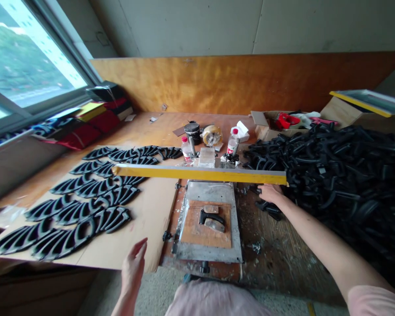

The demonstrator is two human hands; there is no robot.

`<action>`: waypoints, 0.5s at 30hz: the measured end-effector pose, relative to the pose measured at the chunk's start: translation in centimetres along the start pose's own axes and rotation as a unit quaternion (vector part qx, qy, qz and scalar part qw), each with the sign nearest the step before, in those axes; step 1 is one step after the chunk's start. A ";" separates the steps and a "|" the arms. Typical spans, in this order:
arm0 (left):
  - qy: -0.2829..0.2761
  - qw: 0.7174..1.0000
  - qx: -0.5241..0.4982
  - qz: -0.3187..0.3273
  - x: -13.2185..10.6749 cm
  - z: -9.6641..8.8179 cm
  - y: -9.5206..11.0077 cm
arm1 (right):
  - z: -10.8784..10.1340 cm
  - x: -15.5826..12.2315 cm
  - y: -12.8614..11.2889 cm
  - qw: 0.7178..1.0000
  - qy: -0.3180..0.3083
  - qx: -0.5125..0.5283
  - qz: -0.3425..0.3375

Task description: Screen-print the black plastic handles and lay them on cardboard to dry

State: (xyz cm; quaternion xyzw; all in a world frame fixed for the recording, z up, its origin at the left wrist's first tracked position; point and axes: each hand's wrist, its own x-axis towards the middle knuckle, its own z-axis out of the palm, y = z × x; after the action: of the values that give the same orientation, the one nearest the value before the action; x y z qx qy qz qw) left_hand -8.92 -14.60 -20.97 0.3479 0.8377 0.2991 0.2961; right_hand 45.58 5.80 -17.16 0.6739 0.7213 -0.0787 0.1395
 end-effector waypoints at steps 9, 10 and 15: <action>-0.006 0.987 -0.133 0.089 2.6 1.3 3.8 | 5.2 -7.1 -0.3 0.996 0.077 0.046 -0.009; -0.011 0.983 -0.149 0.103 2.9 1.3 5.0 | 5.7 -7.8 -0.2 0.995 0.085 0.047 -0.011; -0.061 0.936 -0.288 0.193 3.3 0.0 14.6 | 3.9 -10.4 -2.1 0.994 0.089 0.053 -0.028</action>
State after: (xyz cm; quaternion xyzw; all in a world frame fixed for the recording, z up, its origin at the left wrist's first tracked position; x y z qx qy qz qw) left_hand -4.96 -3.68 -11.59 0.4206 0.6129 0.5570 0.3705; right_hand 44.40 -5.44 -17.81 0.6645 0.7439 -0.0607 0.0368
